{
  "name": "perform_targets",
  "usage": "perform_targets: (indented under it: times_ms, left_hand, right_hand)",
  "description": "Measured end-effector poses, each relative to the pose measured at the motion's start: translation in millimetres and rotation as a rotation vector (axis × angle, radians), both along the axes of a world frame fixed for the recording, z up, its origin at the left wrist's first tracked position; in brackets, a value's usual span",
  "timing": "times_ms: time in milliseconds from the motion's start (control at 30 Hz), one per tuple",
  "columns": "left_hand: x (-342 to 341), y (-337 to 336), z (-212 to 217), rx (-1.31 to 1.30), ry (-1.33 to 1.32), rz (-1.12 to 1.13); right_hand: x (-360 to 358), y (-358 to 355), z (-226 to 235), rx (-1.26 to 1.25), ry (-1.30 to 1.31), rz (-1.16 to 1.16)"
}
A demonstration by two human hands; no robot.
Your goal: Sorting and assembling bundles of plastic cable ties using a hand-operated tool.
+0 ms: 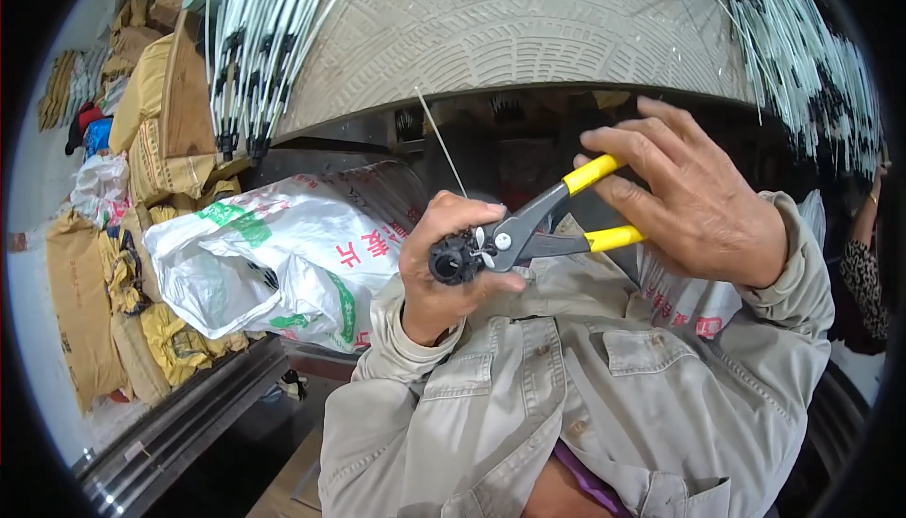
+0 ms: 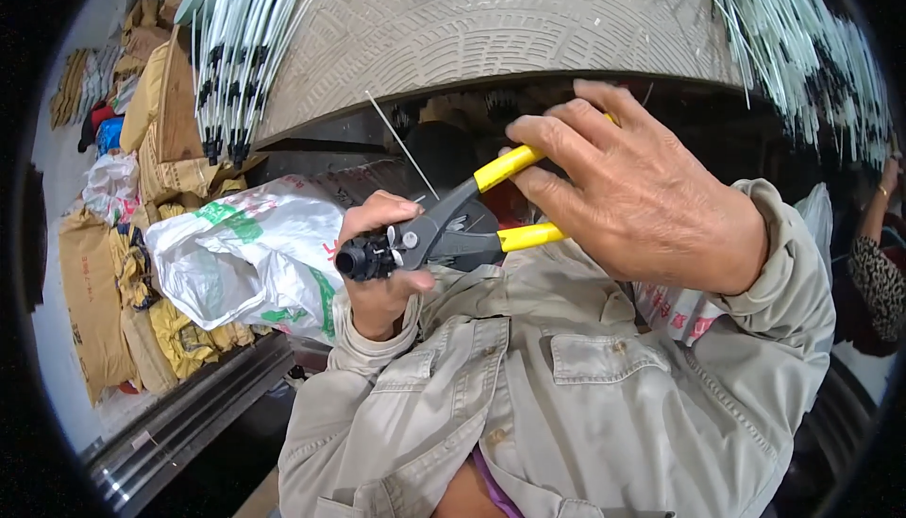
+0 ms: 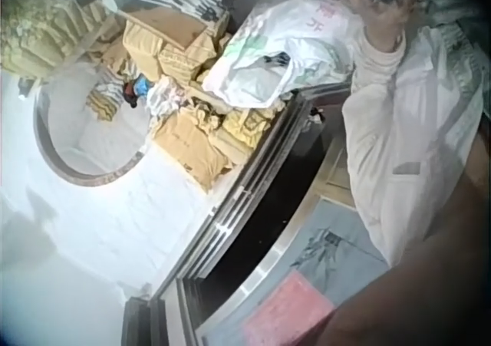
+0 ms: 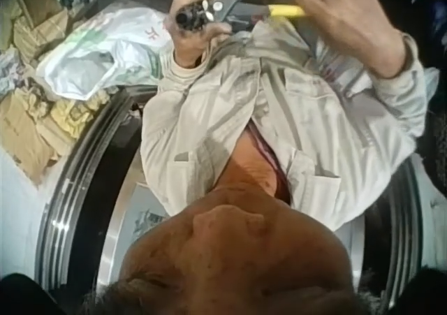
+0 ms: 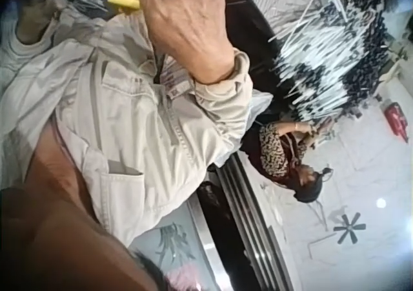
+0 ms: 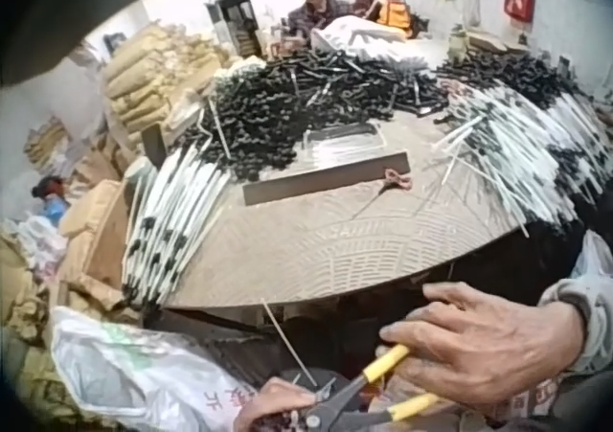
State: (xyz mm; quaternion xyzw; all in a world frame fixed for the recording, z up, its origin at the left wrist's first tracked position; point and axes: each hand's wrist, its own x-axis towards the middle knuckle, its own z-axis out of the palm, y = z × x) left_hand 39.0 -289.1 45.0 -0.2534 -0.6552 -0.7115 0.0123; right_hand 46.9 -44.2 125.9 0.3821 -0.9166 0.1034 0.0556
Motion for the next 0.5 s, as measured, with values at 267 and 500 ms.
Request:
perform_targets:
  times_ms: [267,500]
  left_hand:
    - [-0.9,-10.0,2.9,-0.025,-0.018,0.032]
    - [-7.0,-12.9,6.0,-0.013,-0.116,0.0]
  right_hand:
    - [-7.1,-13.5,-23.2,-0.004,-0.192,0.001]
    - [4.4,-30.4,-72.6,-0.323,-0.144,-0.062]
